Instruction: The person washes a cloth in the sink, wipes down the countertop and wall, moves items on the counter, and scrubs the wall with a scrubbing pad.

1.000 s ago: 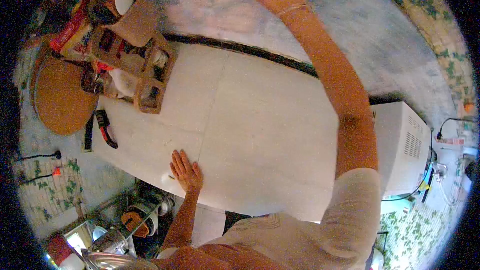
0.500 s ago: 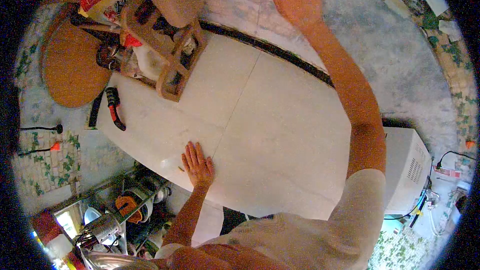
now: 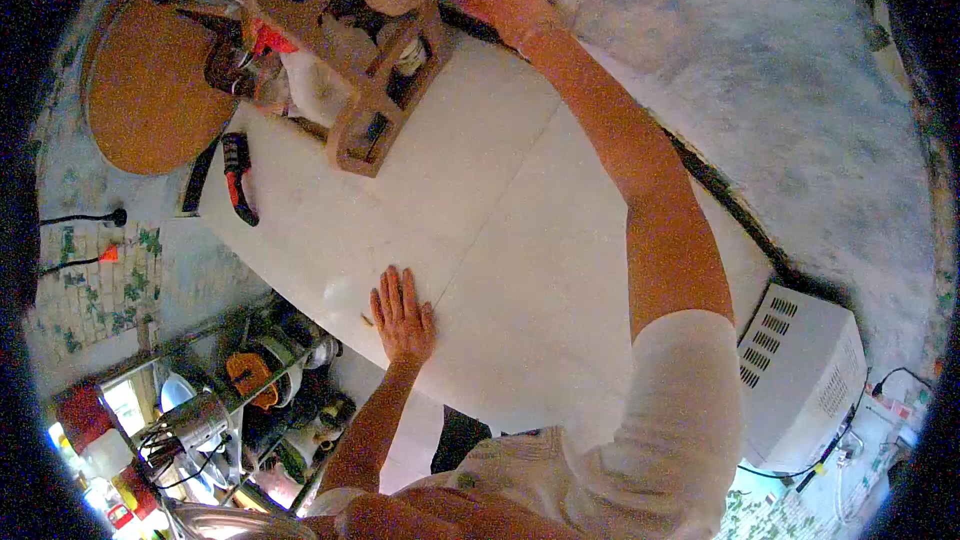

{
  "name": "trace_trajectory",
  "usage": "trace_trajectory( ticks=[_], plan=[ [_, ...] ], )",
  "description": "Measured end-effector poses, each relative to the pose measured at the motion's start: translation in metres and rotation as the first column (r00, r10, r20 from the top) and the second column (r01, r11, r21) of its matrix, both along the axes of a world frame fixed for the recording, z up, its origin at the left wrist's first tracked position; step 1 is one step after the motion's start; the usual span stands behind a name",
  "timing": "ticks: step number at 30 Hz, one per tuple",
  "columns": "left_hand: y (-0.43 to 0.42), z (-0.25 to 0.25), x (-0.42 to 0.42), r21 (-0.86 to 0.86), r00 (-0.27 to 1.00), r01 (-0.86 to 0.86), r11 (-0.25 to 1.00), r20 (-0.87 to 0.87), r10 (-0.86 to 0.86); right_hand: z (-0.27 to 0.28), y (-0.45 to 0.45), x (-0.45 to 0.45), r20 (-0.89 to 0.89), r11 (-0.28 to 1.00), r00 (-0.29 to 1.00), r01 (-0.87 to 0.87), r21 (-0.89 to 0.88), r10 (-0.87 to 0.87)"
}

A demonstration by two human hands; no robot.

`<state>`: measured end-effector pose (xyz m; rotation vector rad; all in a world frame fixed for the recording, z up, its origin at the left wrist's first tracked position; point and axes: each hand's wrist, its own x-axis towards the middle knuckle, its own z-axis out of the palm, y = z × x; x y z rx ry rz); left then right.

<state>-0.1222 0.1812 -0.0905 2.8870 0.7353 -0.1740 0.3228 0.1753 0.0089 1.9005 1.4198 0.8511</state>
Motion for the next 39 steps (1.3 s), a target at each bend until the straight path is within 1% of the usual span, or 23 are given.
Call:
trace_trajectory(
  ticks=[2, 7, 9, 11, 13, 15, 17, 18, 19, 20, 21, 22, 23, 24, 25, 27, 29, 30, 31, 35, 37, 38, 39],
  plan=[
    [0.000, -0.001, -0.001, -0.004, 0.998, 0.017, 1.000, 0.063, -0.017, -0.021, -0.014, -0.002, -0.009, 1.000, 1.000, -0.026, 0.009, 0.026],
    [-0.002, -0.004, 0.000, 0.010, 0.999, 0.023, 1.000, 0.025, -0.023, -0.057, -0.103, -0.007, -0.046, 0.992, 0.994, -0.094, 0.083, 0.098],
    [-0.002, -0.004, -0.003, 0.003, 0.999, 0.039, 0.999, 0.014, -0.039, -0.065, -0.159, -0.015, -0.240, 0.990, 0.961, 0.138, -0.014, -0.137],
    [-0.002, -0.007, -0.004, 0.014, 1.000, 0.024, 1.000, 0.015, -0.024, -0.079, -0.227, -0.019, -0.224, 0.935, 0.926, 0.243, -0.258, -0.302],
    [-0.004, -0.004, -0.005, -0.008, 0.999, 0.049, 0.999, -0.006, -0.049, -0.039, -0.278, -0.051, -0.240, 0.998, 0.969, 0.048, -0.030, -0.054],
    [-0.002, -0.006, -0.002, 0.013, 1.000, 0.029, 0.999, 0.000, -0.029, -0.020, -0.332, -0.090, -0.497, 0.958, 0.854, 0.253, 0.134, -0.156],
    [-0.002, -0.008, -0.003, 0.029, 0.998, 0.063, 0.998, -0.002, -0.063, -0.001, -0.360, -0.140, -0.599, 0.725, 0.694, 0.639, 0.257, -0.399],
    [-0.003, -0.010, -0.002, 0.056, 0.998, 0.055, 0.997, 0.010, -0.056, -0.010, -0.385, -0.150, -0.591, 0.698, 0.675, 0.672, 0.245, -0.442],
    [-0.004, -0.012, -0.001, 0.045, 0.995, 0.096, 0.994, 0.017, -0.097, -0.033, -0.415, -0.157, -0.874, 0.228, 0.480, 0.861, 0.455, -0.069],
    [-0.005, -0.013, -0.001, 0.058, 0.995, 0.095, 0.994, 0.031, -0.097, -0.052, -0.440, -0.161, -0.900, -0.045, 0.400, 0.916, 0.398, 0.173],
    [-0.004, -0.013, -0.001, 0.077, 0.995, 0.085, 0.993, 0.041, -0.088, -0.070, -0.464, -0.166, -0.809, -0.328, 0.424, 0.895, 0.303, 0.408],
    [-0.003, -0.016, 0.000, 0.092, 0.992, 0.089, 0.992, 0.077, -0.096, -0.084, -0.478, -0.162, -0.597, -0.536, 0.480, 0.839, 0.097, 0.643],
    [-0.005, -0.013, 0.001, 0.086, 0.990, 0.114, 0.990, 0.075, -0.120, -0.095, -0.495, -0.155, -0.313, -0.636, 0.573, 0.754, -0.161, 0.758],
    [-0.007, -0.013, 0.002, 0.091, 0.992, 0.102, 0.991, 0.071, -0.109, -0.112, -0.504, -0.137, -0.308, -0.715, 0.653, 0.680, -0.161, 0.692],
    [-0.007, -0.015, 0.002, 0.094, 0.994, 0.085, 0.992, 0.063, -0.092, -0.131, -0.519, -0.117, -0.305, -0.713, 0.652, 0.682, -0.165, 0.694],
    [-0.003, -0.021, 0.000, 0.097, 0.994, 0.087, 0.991, 0.063, -0.094, -0.161, -0.543, -0.094, -0.106, -0.487, 0.477, 0.829, -0.275, 0.873],
    [-0.001, -0.021, -0.001, 0.097, 0.992, 0.106, 0.990, 0.063, -0.112, -0.135, -0.493, -0.086, 0.034, -0.606, 0.646, 0.733, -0.309, 0.763],
    [-0.004, -0.014, 0.002, 0.090, 0.991, 0.120, 0.989, 0.057, -0.125, -0.133, -0.494, -0.064, -0.293, -0.802, 0.748, 0.531, -0.274, 0.595],
    [-0.004, -0.013, 0.003, 0.096, 0.990, 0.126, 0.987, 0.053, -0.132, -0.137, -0.486, -0.066, -0.294, -0.806, 0.752, 0.524, -0.275, 0.589],
    [-0.005, -0.015, 0.003, 0.105, 0.991, 0.121, 0.987, 0.037, -0.126, -0.164, -0.397, -0.055, -0.101, -0.641, 0.633, 0.763, -0.088, 0.768],
    [-0.002, -0.019, 0.000, 0.084, 0.988, 0.148, 0.985, 0.033, -0.151, -0.181, -0.316, -0.049, -0.242, -0.638, 0.603, 0.764, -0.100, 0.760],
    [-0.002, -0.017, 0.000, 0.095, 0.988, 0.151, 0.984, 0.026, -0.154, -0.175, -0.260, -0.049, -0.129, -0.646, 0.640, 0.763, -0.012, 0.758],
    [-0.002, -0.017, 0.000, 0.086, 0.986, 0.158, 0.984, 0.046, -0.162, -0.165, -0.215, -0.047, -0.196, -0.627, 0.616, 0.779, 0.007, 0.763]
  ],
)
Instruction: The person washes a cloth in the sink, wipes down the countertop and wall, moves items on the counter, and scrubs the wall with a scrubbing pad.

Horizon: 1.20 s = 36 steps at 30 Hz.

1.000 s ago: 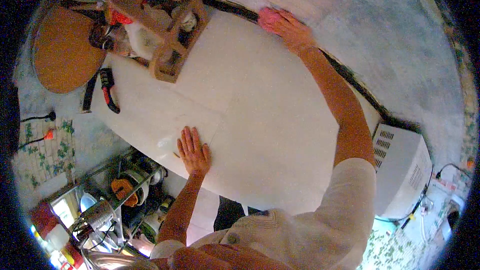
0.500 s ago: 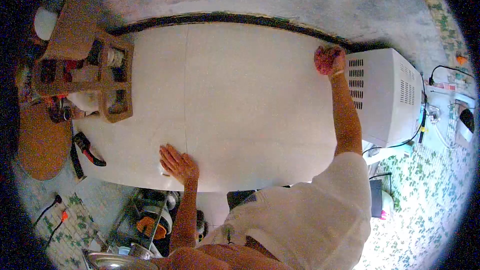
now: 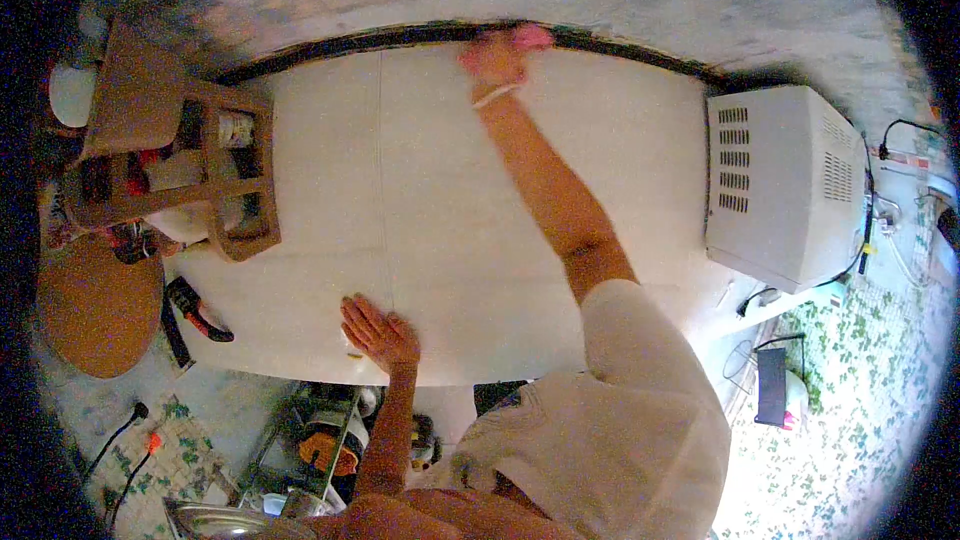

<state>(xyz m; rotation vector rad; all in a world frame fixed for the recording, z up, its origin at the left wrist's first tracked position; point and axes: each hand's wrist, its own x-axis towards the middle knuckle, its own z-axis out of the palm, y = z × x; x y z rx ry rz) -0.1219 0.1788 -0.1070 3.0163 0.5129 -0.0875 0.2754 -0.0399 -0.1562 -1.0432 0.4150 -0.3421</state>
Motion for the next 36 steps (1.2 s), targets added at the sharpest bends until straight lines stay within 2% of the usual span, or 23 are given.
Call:
trace_trajectory(
  ticks=[2, 3, 5, 7, 9, 11, 12, 13, 14, 15, 16, 17, 18, 19, 20, 21, 22, 23, 25, 28, 32, 34, 36],
  plan=[
    [-0.002, 0.002, 0.002, 0.001, 1.000, 0.002, 1.000, 0.020, -0.002, 0.021, 0.083, -0.003, -0.094, 1.000, 0.996, 0.005, 0.021, -0.003],
    [-0.003, 0.003, 0.003, -0.006, 1.000, 0.001, 1.000, 0.016, 0.000, 0.029, 0.113, -0.003, 0.024, 0.981, 0.991, -0.136, 0.141, 0.134],
    [-0.001, 0.002, 0.000, -0.010, 1.000, -0.001, 1.000, -0.002, 0.001, 0.033, 0.166, -0.009, 0.284, 0.850, 0.896, -0.423, 0.315, 0.341],
    [-0.002, 0.001, 0.001, -0.022, 1.000, 0.005, 1.000, 0.015, -0.004, 0.010, 0.228, 0.014, 0.281, 0.652, 0.835, -0.547, 0.525, 0.474],
    [-0.002, -0.001, -0.002, -0.007, 1.000, 0.015, 1.000, 0.023, -0.014, 0.006, 0.236, 0.029, 0.150, 0.559, 0.826, -0.489, 0.669, 0.543],
    [-0.003, -0.004, -0.001, -0.004, 0.998, 0.040, 0.999, 0.039, -0.039, 0.059, 0.204, 0.006, 0.060, 0.747, 0.961, -0.247, 0.617, 0.268],
    [-0.003, -0.004, -0.002, 0.011, 0.999, 0.027, 1.000, 0.040, -0.028, 0.056, 0.175, 0.003, 0.060, 0.759, 0.968, -0.228, 0.610, 0.243],
    [-0.005, -0.005, -0.001, 0.021, 0.999, 0.016, 1.000, 0.043, -0.017, 0.045, 0.139, -0.003, -0.029, 0.914, 0.947, -0.317, -0.253, 0.321],
    [-0.006, -0.005, 0.000, 0.006, 0.998, 0.047, 0.999, 0.046, -0.047, 0.031, 0.094, -0.010, -0.170, 0.637, 0.925, -0.359, -0.682, 0.340],
    [-0.008, -0.006, 0.000, 0.037, 0.999, 0.032, 0.999, 0.042, -0.034, 0.018, 0.049, -0.018, -0.253, 0.203, 0.936, -0.304, -0.931, 0.243],
    [-0.008, -0.006, -0.001, 0.073, 0.999, 0.012, 0.997, 0.036, -0.015, 0.016, 0.011, -0.025, -0.215, 0.492, 0.968, -0.249, -0.834, 0.126],
    [-0.005, -0.010, -0.003, 0.056, 0.994, 0.036, 0.998, 0.099, -0.041, 0.010, -0.045, -0.039, -0.061, 0.362, 0.986, -0.113, -0.925, 0.152],
    [-0.006, -0.010, -0.002, 0.053, 0.994, 0.051, 0.997, 0.095, -0.056, 0.014, -0.091, -0.043, -0.065, 0.361, 0.988, -0.111, -0.926, 0.137],
    [-0.005, -0.010, -0.003, 0.053, 0.994, 0.053, 0.997, 0.095, -0.058, 0.021, -0.131, -0.043, -0.017, 0.919, 1.000, 0.017, -0.393, -0.025],
    [-0.005, -0.009, -0.003, 0.053, 0.994, 0.057, 0.997, 0.094, -0.062, 0.025, -0.173, -0.046, -0.091, 0.908, 0.979, 0.202, 0.368, -0.181],
    [-0.006, -0.008, -0.004, 0.052, 0.993, 0.070, 0.996, 0.092, -0.075, 0.023, -0.214, -0.054, 0.017, 0.940, 0.971, 0.228, 0.254, -0.240],
    [-0.007, -0.007, -0.003, 0.059, 0.990, 0.077, 0.995, 0.110, -0.083, 0.013, -0.257, -0.049, -0.083, 0.923, 0.931, 0.363, 0.127, -0.355],
    [-0.008, -0.008, -0.002, 0.069, 0.988, 0.079, 0.994, 0.129, -0.087, 0.021, -0.281, -0.054, 0.009, 0.927, 0.935, 0.351, -0.131, -0.353],
    [-0.010, -0.008, -0.002, 0.058, 0.989, 0.071, 0.996, 0.128, -0.078, 0.036, -0.315, -0.050, 0.106, 0.900, 0.895, 0.423, 0.104, -0.433],
    [-0.006, -0.011, -0.001, 0.064, 0.988, 0.059, 0.996, 0.141, -0.067, 0.011, -0.367, -0.031, -0.098, 0.947, 0.947, 0.313, 0.077, -0.305],
    [-0.006, -0.007, -0.003, 0.058, 0.996, 0.048, 0.997, 0.075, -0.053, 0.024, -0.338, -0.031, -0.217, 0.970, 0.946, 0.231, -0.072, -0.241],
    [-0.005, -0.008, -0.004, 0.049, 0.995, 0.030, 0.998, 0.094, -0.035, 0.054, -0.301, -0.040, -0.202, 0.991, 0.973, 0.122, 0.046, -0.110],
    [-0.007, -0.003, -0.002, 0.040, 0.997, 0.047, 0.998, 0.062, -0.049, 0.026, -0.274, -0.037, -0.100, 0.980, 0.994, 0.059, 0.189, -0.040]
  ],
)
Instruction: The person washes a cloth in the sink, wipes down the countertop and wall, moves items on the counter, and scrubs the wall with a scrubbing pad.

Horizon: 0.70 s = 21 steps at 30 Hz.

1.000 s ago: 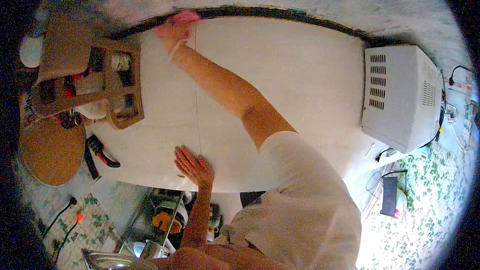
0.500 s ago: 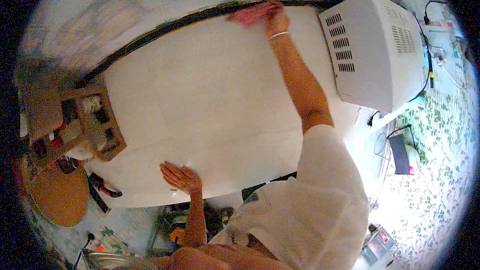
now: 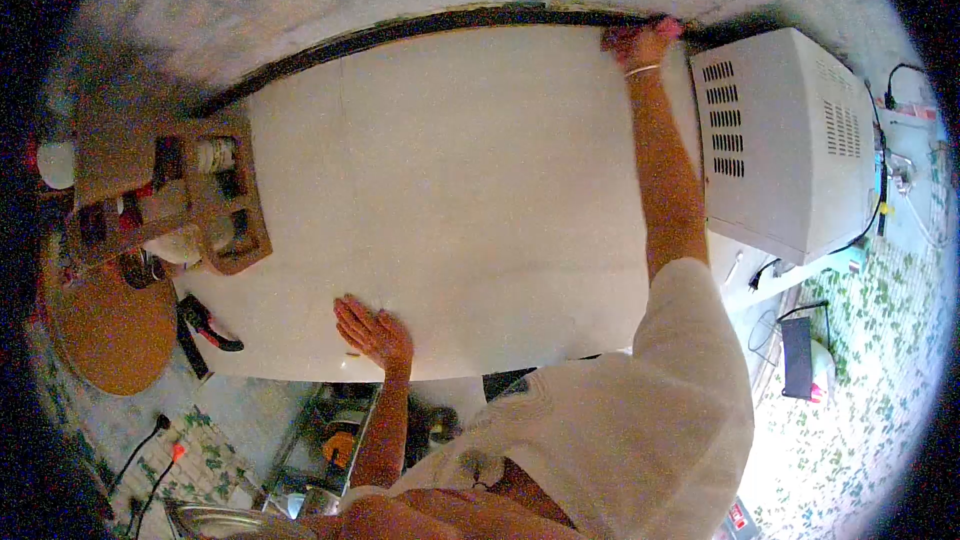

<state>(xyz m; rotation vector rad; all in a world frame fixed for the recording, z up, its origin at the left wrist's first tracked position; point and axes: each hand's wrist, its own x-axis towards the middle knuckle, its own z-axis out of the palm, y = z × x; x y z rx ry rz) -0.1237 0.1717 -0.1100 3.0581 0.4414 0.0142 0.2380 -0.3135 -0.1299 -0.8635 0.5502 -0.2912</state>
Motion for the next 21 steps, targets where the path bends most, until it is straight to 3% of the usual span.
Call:
trace_trajectory(
  ticks=[1, 3, 5, 7, 8, 9, 10, 11, 13, 14, 16, 17, 19, 20, 21],
  plan=[
    [0.001, -0.002, -0.001, 0.001, 1.000, -0.009, 1.000, 0.002, 0.009, -0.016, 0.033, 0.002, 0.026, 0.981, 0.999, 0.025, -0.194, -0.020],
    [0.004, -0.006, -0.002, 0.001, 1.000, -0.009, 1.000, -0.006, 0.009, -0.003, 0.120, -0.001, 0.026, 0.936, 1.000, -0.003, -0.352, 0.013],
    [0.004, -0.001, -0.001, -0.011, 1.000, -0.007, 1.000, 0.001, 0.007, -0.001, 0.207, 0.002, 0.070, 0.972, 0.995, -0.059, -0.228, 0.077],
    [0.004, -0.003, -0.001, -0.045, 1.000, -0.008, 0.999, -0.005, 0.008, -0.025, 0.285, 0.019, 0.194, 0.913, 0.976, -0.008, -0.409, 0.095],
    [0.004, -0.001, -0.001, -0.031, 1.000, -0.025, 0.999, -0.008, 0.025, -0.038, 0.332, 0.030, 0.073, 0.647, 0.990, -0.025, -0.762, 0.124],
    [0.004, 0.002, 0.001, -0.036, 0.999, -0.026, 0.999, -0.029, 0.025, -0.051, 0.379, 0.041, -0.024, 0.263, 0.999, -0.033, -0.964, 0.041],
    [0.005, 0.002, 0.002, -0.042, 0.998, -0.028, 0.999, -0.049, 0.026, -0.075, 0.422, 0.053, -0.187, -0.297, 0.968, -0.230, -0.927, -0.164],
    [0.006, -0.002, 0.000, -0.029, 0.998, -0.026, 0.999, -0.061, 0.025, -0.055, 0.446, 0.044, -0.193, -0.288, 0.971, -0.227, -0.930, -0.143],
    [0.005, 0.003, 0.001, -0.040, 0.997, -0.042, 0.998, -0.060, 0.040, 0.011, 0.480, 0.013, -0.201, 0.150, 0.979, -0.193, -0.970, -0.039],
    [0.004, 0.005, 0.005, -0.068, 0.998, -0.037, 0.997, -0.048, 0.033, 0.012, 0.494, 0.015, -0.202, 0.155, 0.979, -0.196, -0.968, -0.021],
    [0.003, 0.006, 0.004, -0.076, 0.999, -0.044, 0.996, -0.034, 0.041, 0.014, 0.510, 0.016, -0.321, -0.198, 0.931, -0.286, -0.938, 0.175],
    [0.003, 0.004, 0.004, -0.067, 0.999, -0.037, 0.997, -0.025, 0.035, 0.021, 0.518, 0.014, -0.322, -0.198, 0.930, -0.287, -0.937, 0.175],
    [0.005, 0.001, 0.003, -0.055, 1.000, -0.023, 0.998, -0.018, 0.022, 0.032, 0.531, 0.004, -0.376, -0.043, 0.867, -0.384, -0.922, 0.326],
    [0.006, 0.000, 0.001, -0.045, 1.000, -0.021, 0.999, -0.016, 0.020, 0.034, 0.528, 0.001, -0.375, -0.040, 0.870, -0.383, -0.923, 0.321],
    [0.006, -0.002, 0.001, -0.038, 1.000, -0.021, 0.999, -0.012, 0.020, 0.037, 0.523, -0.001, -0.417, -0.190, 0.856, -0.374, -0.908, 0.307]
  ],
)
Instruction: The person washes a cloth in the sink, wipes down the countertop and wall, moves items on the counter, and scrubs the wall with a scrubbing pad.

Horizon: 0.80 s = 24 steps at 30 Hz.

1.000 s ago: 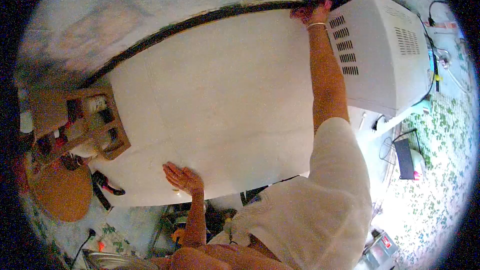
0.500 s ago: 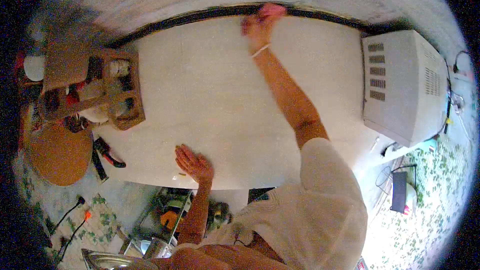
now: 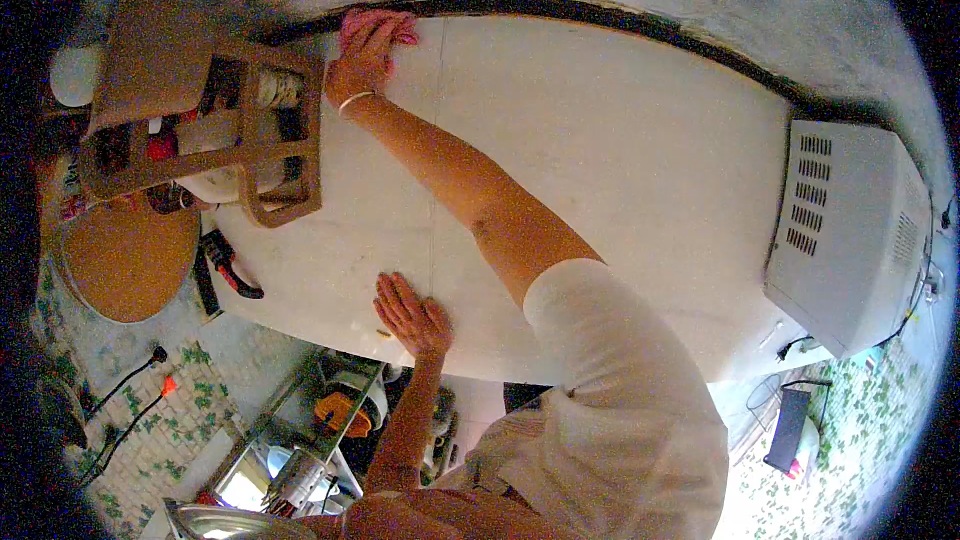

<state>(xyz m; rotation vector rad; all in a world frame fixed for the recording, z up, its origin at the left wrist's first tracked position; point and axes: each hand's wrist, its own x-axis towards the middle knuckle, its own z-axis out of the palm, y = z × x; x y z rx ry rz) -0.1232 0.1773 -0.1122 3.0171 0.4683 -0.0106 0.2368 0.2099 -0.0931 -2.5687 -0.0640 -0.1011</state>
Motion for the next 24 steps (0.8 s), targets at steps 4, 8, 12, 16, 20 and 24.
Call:
trace_trajectory(
  ticks=[4, 8, 12, 16, 20, 24],
  plan=[
    [-0.002, 0.005, 0.002, -0.012, 1.000, 0.000, 1.000, 0.018, 0.001, -0.036, -0.068, 0.001, 0.212, 0.938, 0.932, -0.324, 0.125, 0.293],
    [-0.002, 0.006, -0.001, -0.010, 0.999, 0.033, 0.999, 0.043, -0.032, -0.006, -0.175, -0.003, 0.099, 0.868, 0.899, -0.377, -0.322, 0.427],
    [-0.002, 0.004, -0.005, 0.009, 0.999, 0.030, 1.000, 0.034, -0.030, -0.008, -0.311, -0.036, 0.008, 0.936, 0.989, -0.136, -0.326, 0.146],
    [-0.002, 0.006, -0.006, -0.014, 0.998, 0.033, 0.999, 0.050, -0.033, 0.017, -0.455, -0.110, 0.139, 0.948, 0.989, 0.088, -0.306, -0.047],
    [-0.002, 0.007, -0.005, -0.027, 0.998, 0.016, 1.000, 0.053, -0.015, -0.006, -0.527, -0.128, 0.132, 0.925, 0.964, 0.260, -0.278, -0.231],
    [-0.003, 0.006, -0.004, 0.025, 0.999, 0.032, 0.999, -0.014, -0.032, -0.018, -0.449, -0.075, 0.414, 0.966, 0.903, 0.199, -0.167, -0.114]
  ],
)
